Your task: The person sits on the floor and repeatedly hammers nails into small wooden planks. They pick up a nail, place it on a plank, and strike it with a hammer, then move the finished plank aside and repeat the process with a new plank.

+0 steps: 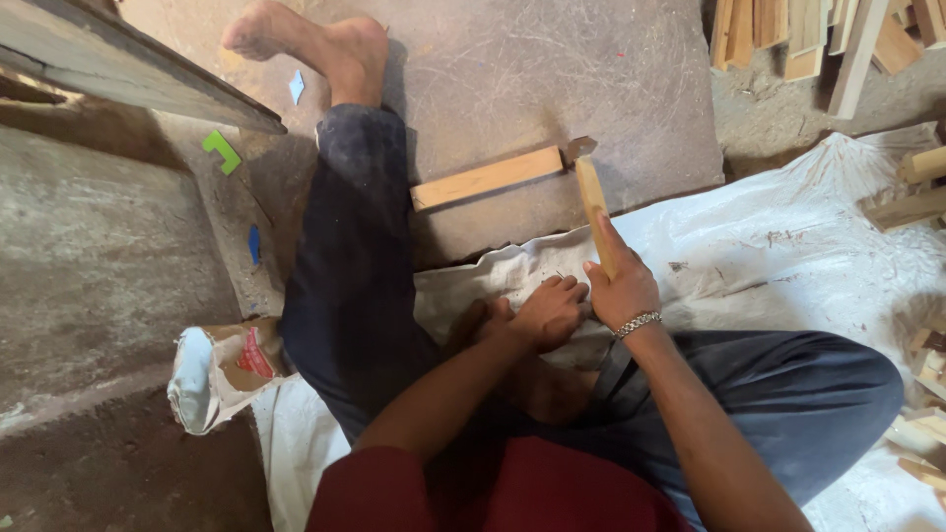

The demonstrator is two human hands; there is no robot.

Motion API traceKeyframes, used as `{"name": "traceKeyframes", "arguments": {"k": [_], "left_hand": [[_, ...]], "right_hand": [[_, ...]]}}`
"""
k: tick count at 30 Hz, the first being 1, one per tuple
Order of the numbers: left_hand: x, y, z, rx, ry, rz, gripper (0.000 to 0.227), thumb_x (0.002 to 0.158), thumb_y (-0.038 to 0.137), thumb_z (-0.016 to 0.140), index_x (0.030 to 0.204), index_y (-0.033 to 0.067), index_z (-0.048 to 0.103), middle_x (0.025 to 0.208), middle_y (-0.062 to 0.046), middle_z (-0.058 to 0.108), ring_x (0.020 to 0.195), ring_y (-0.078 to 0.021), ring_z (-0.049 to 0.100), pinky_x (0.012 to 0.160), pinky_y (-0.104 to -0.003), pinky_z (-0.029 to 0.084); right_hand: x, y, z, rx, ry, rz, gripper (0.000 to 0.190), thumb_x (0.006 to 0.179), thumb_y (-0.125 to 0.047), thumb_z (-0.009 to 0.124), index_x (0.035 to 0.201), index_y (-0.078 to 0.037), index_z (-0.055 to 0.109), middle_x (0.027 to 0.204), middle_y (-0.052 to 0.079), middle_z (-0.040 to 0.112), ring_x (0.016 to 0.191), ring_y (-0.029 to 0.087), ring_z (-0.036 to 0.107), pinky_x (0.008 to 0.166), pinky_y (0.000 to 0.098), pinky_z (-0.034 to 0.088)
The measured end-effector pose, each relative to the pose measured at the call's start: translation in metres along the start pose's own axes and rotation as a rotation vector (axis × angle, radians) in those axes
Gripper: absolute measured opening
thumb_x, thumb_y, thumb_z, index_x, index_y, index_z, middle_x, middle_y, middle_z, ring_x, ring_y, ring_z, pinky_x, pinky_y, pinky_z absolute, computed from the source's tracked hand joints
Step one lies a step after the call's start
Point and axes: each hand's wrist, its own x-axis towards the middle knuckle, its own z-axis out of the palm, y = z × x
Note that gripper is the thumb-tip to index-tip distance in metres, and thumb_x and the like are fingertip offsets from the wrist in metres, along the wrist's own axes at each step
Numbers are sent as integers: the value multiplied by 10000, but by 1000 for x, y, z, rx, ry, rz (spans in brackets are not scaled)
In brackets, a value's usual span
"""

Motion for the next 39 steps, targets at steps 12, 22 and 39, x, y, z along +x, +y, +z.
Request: {"name": "traceKeyframes", "arguments": {"k": [12, 22, 39], "left_hand": [[-4, 7, 10, -353, 309, -191, 86, 827, 110, 714, 877, 49, 680, 903, -120, 657, 890, -309, 625, 800, -428, 511], [8, -39, 4, -1325, 502, -606, 171, 872, 59, 810, 905, 4, 652, 823, -80, 742, 741, -125, 683, 678, -293, 571], [63, -87, -68, -920, 806, -463, 74, 1053, 55, 627, 1122, 53, 654, 980, -80, 693, 779, -129, 576, 688, -278, 480]], "right_hand": [[13, -11, 0, 101, -9, -45, 811, 859, -166, 757, 1568, -289, 383, 1441, 183, 596, 1245, 398, 612, 1036, 455, 502], [-30, 7, -48, 637, -162, 411, 923, 856, -32, 717, 1649, -239, 291, 739, 63, 609, 510, 82, 514, 407, 258, 455], [-42, 33, -43, 927, -174, 393, 922, 880, -23, 697, 1660, -188, 234, 702, 20, 574, 526, 70, 515, 411, 249, 458]]}}
